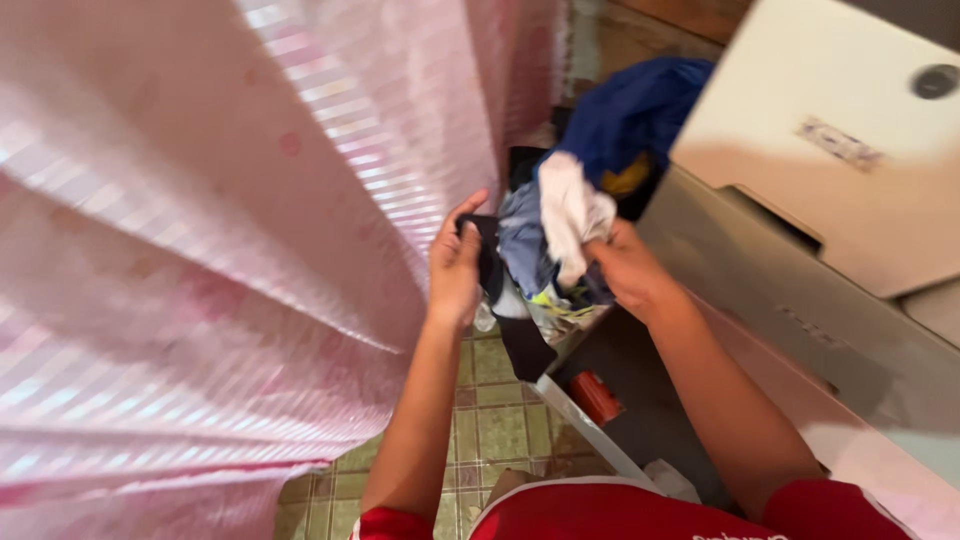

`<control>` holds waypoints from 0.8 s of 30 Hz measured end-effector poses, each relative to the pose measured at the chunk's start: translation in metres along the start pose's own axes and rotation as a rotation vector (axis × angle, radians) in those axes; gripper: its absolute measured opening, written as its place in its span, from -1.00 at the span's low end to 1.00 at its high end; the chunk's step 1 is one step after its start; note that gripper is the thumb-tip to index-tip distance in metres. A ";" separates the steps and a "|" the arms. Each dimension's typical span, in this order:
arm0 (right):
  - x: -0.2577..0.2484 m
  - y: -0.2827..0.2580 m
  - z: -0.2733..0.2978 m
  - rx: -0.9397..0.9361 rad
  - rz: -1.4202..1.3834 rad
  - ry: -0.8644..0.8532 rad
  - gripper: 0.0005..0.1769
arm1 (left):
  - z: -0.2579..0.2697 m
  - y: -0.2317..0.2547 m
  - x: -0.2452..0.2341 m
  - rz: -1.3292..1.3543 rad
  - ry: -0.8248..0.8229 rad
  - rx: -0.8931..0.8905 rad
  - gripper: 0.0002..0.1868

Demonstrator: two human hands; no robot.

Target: The person retrieves several items including jeans, socks, shirts, and a container of noodles from a plastic dresser and places them on a bed.

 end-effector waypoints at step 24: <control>0.232 0.089 -0.007 0.308 -0.303 -0.608 -0.65 | 0.117 0.192 -0.157 -1.016 0.524 0.222 -0.83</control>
Point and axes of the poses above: each hand's wrist, its own z-axis away from the middle knuckle, its own x-axis out of the palm, y = z × x, the point moved 8 cm from there along -z, towards the middle knuckle, and after that the axes turned 10 degrees about -z, right-handed, at the moved point
